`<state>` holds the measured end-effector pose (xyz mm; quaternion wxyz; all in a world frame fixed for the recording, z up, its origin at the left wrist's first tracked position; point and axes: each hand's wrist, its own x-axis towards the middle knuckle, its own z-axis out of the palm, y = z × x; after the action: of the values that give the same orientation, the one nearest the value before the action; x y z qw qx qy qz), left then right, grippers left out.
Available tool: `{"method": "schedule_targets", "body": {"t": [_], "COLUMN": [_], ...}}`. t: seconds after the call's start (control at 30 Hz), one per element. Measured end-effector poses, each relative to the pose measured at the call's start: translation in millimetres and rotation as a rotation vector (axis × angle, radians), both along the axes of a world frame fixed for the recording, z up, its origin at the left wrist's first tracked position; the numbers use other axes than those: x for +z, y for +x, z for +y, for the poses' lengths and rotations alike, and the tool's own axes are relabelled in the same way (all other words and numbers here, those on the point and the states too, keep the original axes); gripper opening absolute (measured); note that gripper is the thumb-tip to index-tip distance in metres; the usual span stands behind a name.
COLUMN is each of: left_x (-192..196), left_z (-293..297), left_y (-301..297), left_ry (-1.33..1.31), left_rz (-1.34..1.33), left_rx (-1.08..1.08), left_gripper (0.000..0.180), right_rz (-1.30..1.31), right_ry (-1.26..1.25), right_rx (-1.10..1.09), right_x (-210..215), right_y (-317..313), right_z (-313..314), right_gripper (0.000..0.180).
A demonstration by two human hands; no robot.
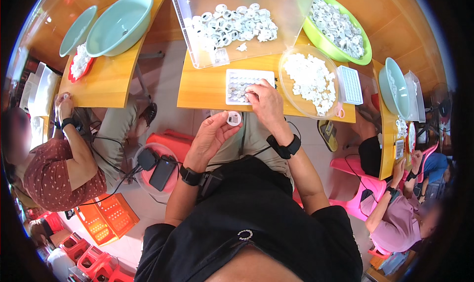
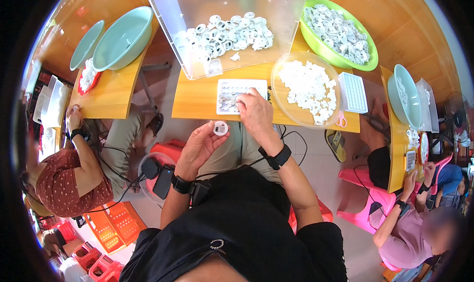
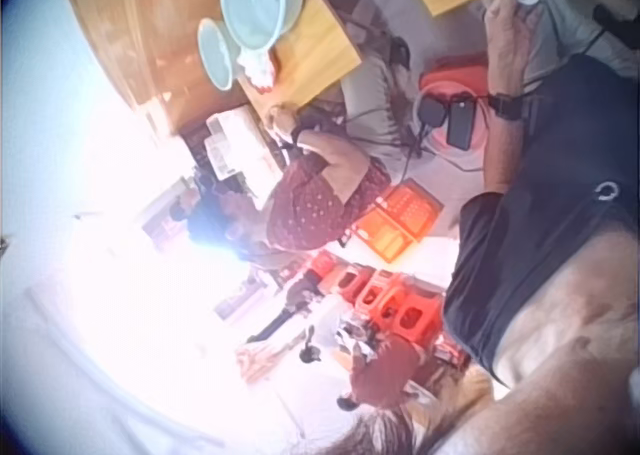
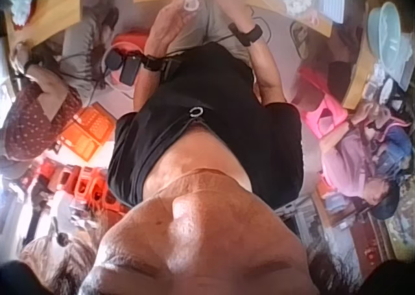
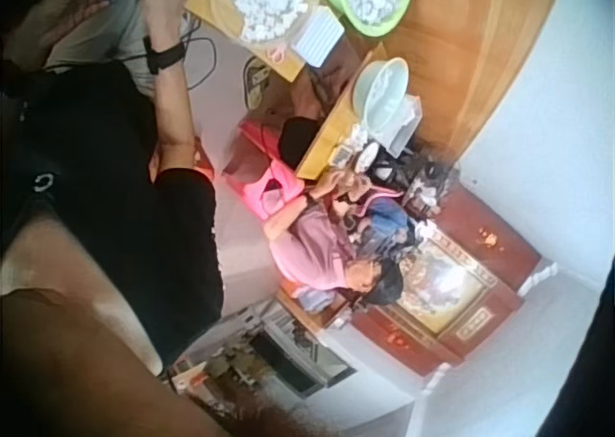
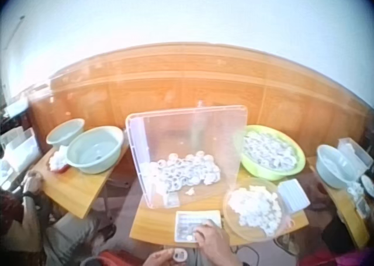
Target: Assembling small white plastic components into a tray.
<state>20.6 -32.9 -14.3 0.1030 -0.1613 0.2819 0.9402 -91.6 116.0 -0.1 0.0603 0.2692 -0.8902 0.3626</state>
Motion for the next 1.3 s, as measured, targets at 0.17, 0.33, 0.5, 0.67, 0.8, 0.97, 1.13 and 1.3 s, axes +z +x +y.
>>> {"method": "schedule_targets", "body": {"t": [0.17, 0.33, 0.5, 0.67, 0.8, 0.97, 1.13, 1.3], "left_x": [1.8, 2.9, 1.1, 1.7, 4.9, 6.2, 5.2, 5.2], "left_z": [0.4, -2.8, 0.3, 5.8, 8.7, 11.2, 11.7, 12.4], "left_y": [0.0, 0.7, 1.1, 0.7, -0.5, -0.8, -0.4, -1.3], "left_ry": [-0.001, -0.018, -0.029, -0.028, -0.096, -0.13, -0.159, -0.187], "left_rz": [-0.017, 0.008, 0.01, 0.029, 0.018, 0.013, 0.034, 0.058], "left_rx": [0.017, -0.011, 0.025, 0.053, 0.054, 0.056, 0.045, 0.048], "left_gripper": [0.026, 0.025, 0.024, 0.02, 0.019, 0.019, 0.019, 0.019], "right_rz": [-0.045, -0.134, -0.26, -0.074, -0.042, -0.212, -0.309, -0.014], "right_ry": [0.0, -0.158, -0.284, -0.273, -0.265, -0.297, -0.302, -0.196], "right_rx": [0.007, 0.034, 0.113, 0.146, 0.145, 0.1, 0.095, 0.201], "right_x": [-0.9, 9.1, 35.9, 31.8, 27.3, 30.0, 31.7, 28.5], "right_y": [-2.5, 6.8, 43.3, 56.5, 57.8, 57.5, 54.2, 54.1], "right_z": [-0.8, 1.7, 1.9, 0.1, 0.6, 2.7, 6.4, 5.5], "right_gripper": [0.004, 0.005, 0.008, 0.01, 0.01, 0.008, 0.007, 0.009]}}
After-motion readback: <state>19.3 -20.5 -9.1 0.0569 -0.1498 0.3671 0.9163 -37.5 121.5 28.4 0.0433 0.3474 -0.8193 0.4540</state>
